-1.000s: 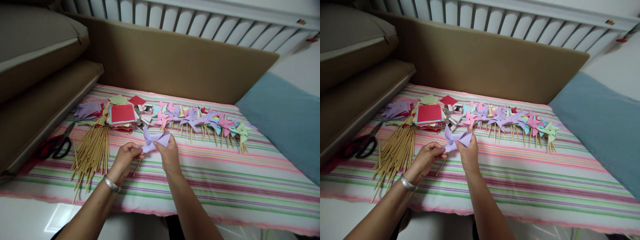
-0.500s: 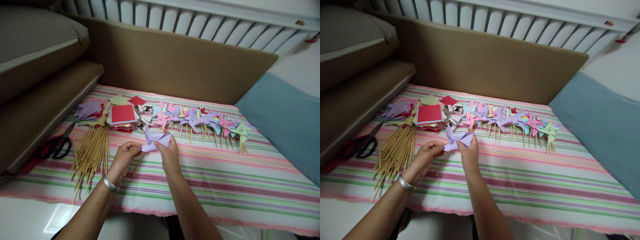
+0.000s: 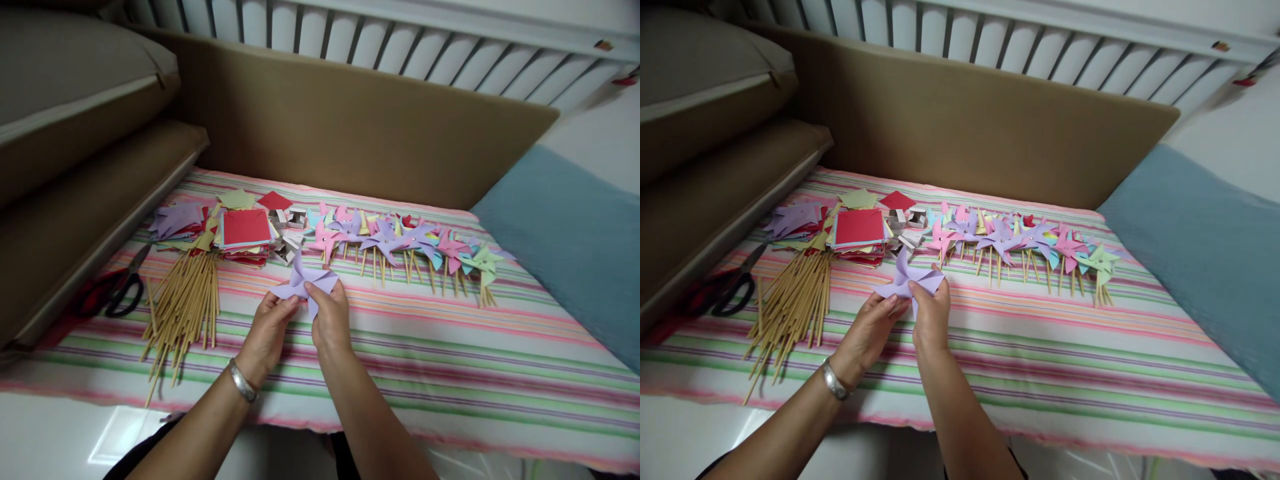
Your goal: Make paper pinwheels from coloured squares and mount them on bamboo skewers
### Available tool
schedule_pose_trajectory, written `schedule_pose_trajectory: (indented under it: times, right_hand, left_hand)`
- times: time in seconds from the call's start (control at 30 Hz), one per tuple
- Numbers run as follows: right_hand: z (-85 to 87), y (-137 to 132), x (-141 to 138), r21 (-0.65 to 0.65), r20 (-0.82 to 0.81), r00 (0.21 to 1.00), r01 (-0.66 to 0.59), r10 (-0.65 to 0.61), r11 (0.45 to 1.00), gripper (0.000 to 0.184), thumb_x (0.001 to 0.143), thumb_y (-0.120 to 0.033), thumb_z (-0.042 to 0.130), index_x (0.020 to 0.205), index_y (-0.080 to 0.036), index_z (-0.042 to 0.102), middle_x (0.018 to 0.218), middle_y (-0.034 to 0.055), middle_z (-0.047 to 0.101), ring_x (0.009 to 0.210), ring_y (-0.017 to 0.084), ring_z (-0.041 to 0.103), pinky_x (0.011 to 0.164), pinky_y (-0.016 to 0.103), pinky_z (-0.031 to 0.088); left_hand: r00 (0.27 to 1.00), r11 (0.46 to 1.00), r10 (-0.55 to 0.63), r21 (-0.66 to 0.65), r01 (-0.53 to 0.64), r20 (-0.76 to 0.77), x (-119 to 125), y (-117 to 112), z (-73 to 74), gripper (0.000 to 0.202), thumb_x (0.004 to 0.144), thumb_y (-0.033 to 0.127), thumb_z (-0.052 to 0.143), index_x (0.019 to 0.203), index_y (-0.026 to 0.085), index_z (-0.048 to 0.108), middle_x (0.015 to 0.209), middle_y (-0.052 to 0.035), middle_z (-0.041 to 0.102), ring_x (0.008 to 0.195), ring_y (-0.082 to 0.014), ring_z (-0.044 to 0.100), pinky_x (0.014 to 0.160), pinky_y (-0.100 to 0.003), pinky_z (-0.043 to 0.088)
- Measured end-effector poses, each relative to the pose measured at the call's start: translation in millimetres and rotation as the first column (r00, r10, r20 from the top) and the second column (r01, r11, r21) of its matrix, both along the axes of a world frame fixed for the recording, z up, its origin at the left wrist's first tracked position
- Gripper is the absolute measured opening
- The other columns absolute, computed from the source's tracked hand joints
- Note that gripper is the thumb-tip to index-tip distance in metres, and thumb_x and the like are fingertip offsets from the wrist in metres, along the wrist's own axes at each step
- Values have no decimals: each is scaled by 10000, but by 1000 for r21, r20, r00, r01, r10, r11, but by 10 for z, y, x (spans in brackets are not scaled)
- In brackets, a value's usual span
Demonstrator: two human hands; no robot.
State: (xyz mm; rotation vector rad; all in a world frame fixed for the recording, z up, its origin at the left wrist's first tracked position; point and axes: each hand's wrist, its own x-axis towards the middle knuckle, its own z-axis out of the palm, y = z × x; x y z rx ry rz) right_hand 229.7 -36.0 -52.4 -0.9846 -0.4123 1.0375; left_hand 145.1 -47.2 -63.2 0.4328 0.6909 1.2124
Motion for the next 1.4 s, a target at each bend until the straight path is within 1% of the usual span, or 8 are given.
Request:
schedule_pose_trajectory:
  times: [0.2,0.37,0.63,0.8,1.0,1.2,1.27,1.4]
  right_hand:
    - [-42,-24,-157,15,-29,999,-14,14,1000,567,615,-141,696,1146,-192,506,889,1,678,793,138,630,768,286,471]
    - [-84,-33,-238,-16,-18,1000,-12,12,1000,561,616,-151,699,1140,-190,504,897,2,677,793,136,628,773,286,477]
    - [-145,-54,-277,-48,-15,999,-36,35,998,535,623,-173,696,1124,-194,510,919,12,675,813,148,632,776,301,486]
    - [-90,-73,-251,-70,-38,992,-127,124,989,552,614,-202,720,1127,-201,517,918,11,679,832,155,632,794,309,476]
    - [51,-19,61,-192,110,946,-282,306,940,358,635,-335,716,943,-162,661,852,37,691,783,164,613,701,280,455]
    - [59,-18,216,-313,279,780,-477,560,821,169,578,-261,731,707,-164,680,675,-7,670,628,134,577,628,261,427]
    - [35,-23,216,-335,315,742,-497,592,800,132,599,-260,706,680,-162,668,642,-16,652,590,128,558,597,254,414]
    - [-3,-15,222,-346,377,715,-481,589,806,116,619,-271,683,650,-164,653,574,-31,601,538,117,508,528,232,380]
  left_hand:
    - [992,990,117,-83,-113,54,123,-23,-7,216,601,168,763,802,148,686,802,-31,710,767,-128,621,789,-258,431]
    - [971,966,217,-165,-199,98,155,3,7,160,600,183,757,737,144,685,739,-17,702,723,-115,623,764,-239,437]
    - [968,962,217,-198,-189,128,110,65,-7,121,602,163,739,704,140,677,760,-29,708,744,-132,642,799,-254,454]
    - [973,961,227,-174,-216,49,-7,139,-13,141,605,144,727,739,141,682,777,-30,720,767,-150,653,806,-269,467]
    - [985,987,89,-120,-107,-146,-237,239,18,199,570,179,750,746,104,693,706,-60,720,678,-182,654,707,-294,485]
    - [935,991,-38,-133,-9,-353,-280,214,37,216,517,174,768,706,102,693,639,-47,700,551,-144,599,571,-250,437]
    - [920,992,-47,-128,-4,-390,-267,203,39,203,507,178,773,678,106,690,603,-36,684,523,-132,576,543,-241,418]
    - [895,993,-55,-121,1,-442,-255,198,49,184,486,181,783,631,116,688,567,-28,666,509,-133,564,536,-242,409]
